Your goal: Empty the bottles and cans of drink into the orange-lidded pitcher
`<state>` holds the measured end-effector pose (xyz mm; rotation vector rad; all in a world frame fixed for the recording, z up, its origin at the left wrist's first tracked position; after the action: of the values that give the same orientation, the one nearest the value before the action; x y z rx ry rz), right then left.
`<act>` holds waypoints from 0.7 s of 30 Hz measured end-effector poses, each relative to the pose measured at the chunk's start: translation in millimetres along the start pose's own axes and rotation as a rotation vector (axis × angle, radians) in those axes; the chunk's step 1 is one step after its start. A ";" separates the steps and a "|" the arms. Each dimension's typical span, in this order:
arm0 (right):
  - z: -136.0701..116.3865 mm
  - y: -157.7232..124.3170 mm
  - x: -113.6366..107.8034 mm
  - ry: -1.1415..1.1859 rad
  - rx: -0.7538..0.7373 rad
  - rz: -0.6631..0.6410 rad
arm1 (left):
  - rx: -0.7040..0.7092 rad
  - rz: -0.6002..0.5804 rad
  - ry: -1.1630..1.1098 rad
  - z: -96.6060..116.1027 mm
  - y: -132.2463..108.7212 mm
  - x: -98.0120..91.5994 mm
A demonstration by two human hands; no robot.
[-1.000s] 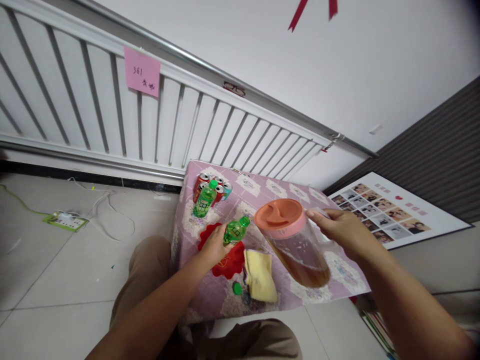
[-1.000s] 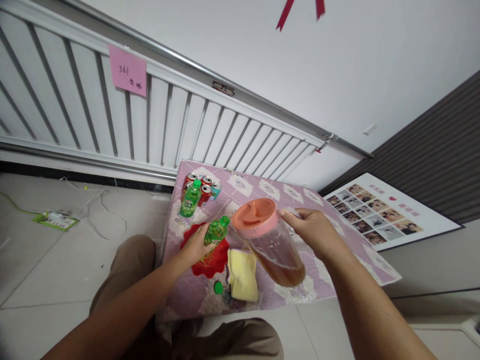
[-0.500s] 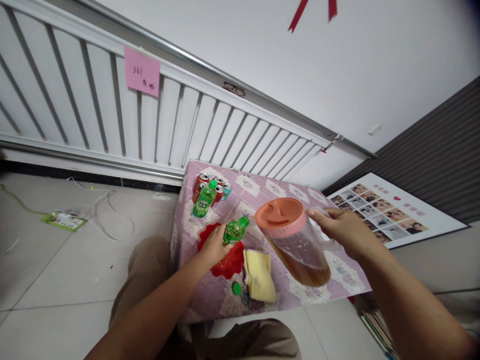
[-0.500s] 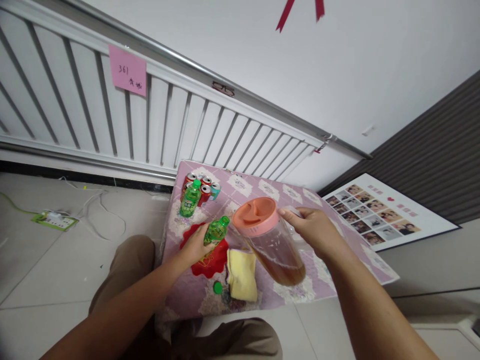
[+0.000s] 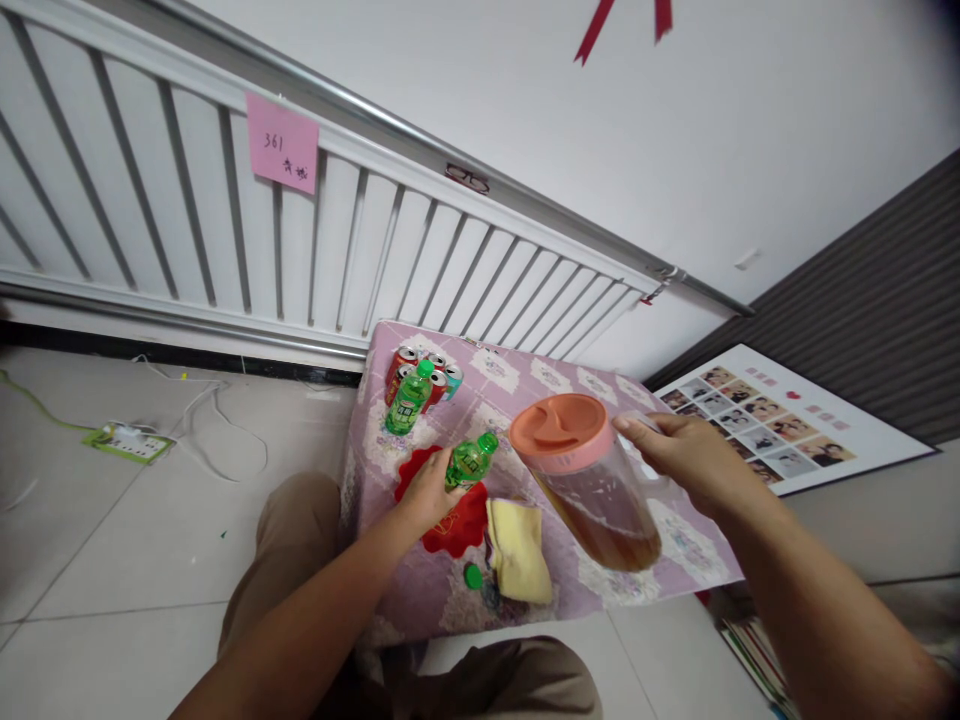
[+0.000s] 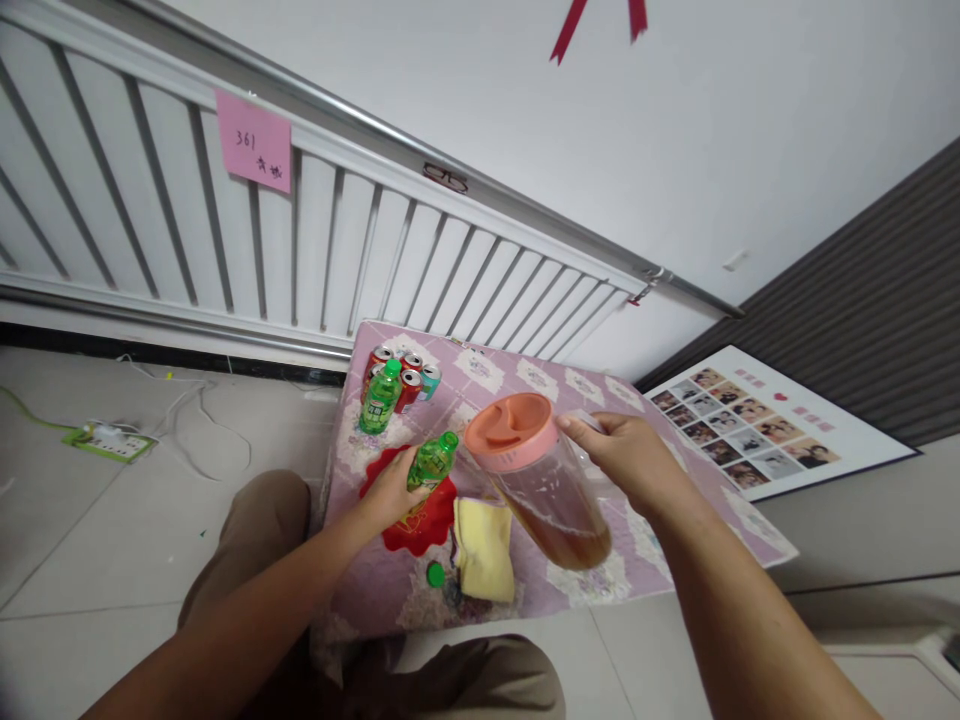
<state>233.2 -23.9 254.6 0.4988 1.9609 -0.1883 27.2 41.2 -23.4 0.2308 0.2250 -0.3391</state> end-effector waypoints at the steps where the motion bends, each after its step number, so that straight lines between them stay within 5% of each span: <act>1: 0.1 -0.1 0.2 -0.005 0.004 -0.007 | 0.002 0.003 -0.002 -0.4 0.1 0.2; 21: -4.3 -2.6 -1.6 0.043 -0.012 -0.001 | 0.002 0.005 0.003 1.0 -0.3 1.5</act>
<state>229.1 -25.2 257.7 0.4978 2.0030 -0.1679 28.6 40.1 -22.8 0.2337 0.2267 -0.3344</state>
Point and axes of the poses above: each hand's wrist, its own y-axis towards the middle knuckle, its own x-axis out of the palm, z = x × y, the point moved 4 cm from there along y, towards the middle knuckle, and after that the axes turned 2 degrees about -x, right-handed, at the moved point
